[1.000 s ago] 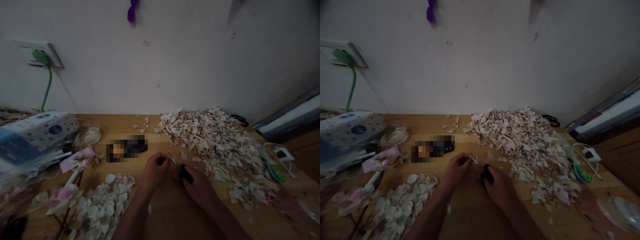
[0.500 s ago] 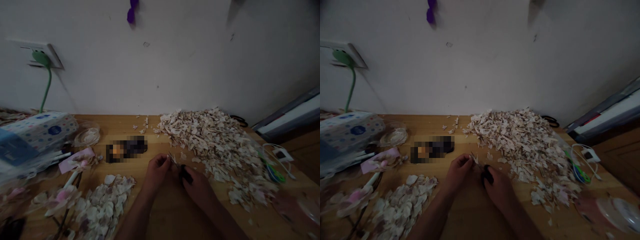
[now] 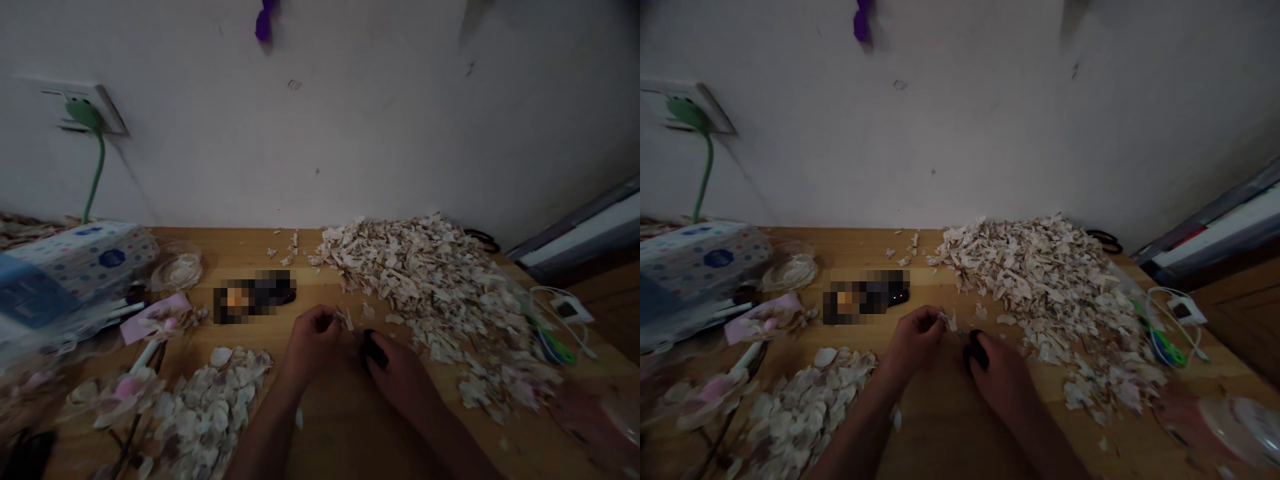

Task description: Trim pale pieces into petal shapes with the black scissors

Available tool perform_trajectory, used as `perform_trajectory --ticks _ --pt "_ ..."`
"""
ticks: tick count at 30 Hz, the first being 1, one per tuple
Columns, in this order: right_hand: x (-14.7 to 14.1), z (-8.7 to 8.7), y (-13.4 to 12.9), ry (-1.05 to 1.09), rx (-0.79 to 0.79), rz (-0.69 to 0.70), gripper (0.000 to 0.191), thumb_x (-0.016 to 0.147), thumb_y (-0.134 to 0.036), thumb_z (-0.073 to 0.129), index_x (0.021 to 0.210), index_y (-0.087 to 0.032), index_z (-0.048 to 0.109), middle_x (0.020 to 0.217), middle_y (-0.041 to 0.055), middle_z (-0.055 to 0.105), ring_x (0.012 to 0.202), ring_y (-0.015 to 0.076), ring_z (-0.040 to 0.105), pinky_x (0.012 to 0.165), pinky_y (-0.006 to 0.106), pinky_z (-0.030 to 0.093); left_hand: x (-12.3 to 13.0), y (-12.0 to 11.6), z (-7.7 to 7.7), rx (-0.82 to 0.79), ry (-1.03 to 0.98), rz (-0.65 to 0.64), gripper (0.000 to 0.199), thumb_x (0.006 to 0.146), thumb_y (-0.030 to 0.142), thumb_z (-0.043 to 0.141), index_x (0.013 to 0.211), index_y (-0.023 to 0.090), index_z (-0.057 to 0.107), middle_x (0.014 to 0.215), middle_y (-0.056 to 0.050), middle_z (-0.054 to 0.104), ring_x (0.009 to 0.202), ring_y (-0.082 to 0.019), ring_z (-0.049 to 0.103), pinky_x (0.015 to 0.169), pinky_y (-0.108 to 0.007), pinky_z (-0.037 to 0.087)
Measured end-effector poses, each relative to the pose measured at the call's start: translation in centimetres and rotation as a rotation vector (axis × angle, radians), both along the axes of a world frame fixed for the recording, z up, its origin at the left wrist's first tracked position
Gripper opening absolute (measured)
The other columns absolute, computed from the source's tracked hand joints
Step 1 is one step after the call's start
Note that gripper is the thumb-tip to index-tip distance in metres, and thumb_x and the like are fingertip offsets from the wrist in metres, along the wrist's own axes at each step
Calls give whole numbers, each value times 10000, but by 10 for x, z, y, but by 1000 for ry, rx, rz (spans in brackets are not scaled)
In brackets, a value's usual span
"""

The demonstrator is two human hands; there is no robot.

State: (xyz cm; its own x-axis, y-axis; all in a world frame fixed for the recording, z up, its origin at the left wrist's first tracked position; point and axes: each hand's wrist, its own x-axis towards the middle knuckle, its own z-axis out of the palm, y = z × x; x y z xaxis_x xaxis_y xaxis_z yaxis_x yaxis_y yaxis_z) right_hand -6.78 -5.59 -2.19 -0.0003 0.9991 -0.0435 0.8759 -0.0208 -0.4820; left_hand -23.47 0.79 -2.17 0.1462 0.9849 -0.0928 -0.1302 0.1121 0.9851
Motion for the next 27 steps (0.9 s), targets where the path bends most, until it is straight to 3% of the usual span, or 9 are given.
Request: perform_trajectory --ticks 6,13,27 --pt "2 -4 0 37 18 -31 363 781 -211 453 1095 -142 623 1072 138 690 964 280 645 840 412 502 5 -2 7 -79 -109 31 150 628 238 711 756 165 687 704 -9 654 653 -127 556 635 -232 417" --pt "-2 -2 0 74 45 -25 316 787 -231 426 1008 -155 639 952 127 711 853 268 665 753 385 515 13 -10 4 -212 -385 6 279 674 414 732 741 159 639 652 15 595 595 -93 512 615 -219 406" --pt "-2 -4 -1 28 20 -52 376 785 -237 427 1094 -138 618 1032 142 692 931 284 648 807 404 507 7 -7 17 -71 -53 9 196 687 344 659 683 150 631 568 22 574 541 -103 499 546 -215 382"
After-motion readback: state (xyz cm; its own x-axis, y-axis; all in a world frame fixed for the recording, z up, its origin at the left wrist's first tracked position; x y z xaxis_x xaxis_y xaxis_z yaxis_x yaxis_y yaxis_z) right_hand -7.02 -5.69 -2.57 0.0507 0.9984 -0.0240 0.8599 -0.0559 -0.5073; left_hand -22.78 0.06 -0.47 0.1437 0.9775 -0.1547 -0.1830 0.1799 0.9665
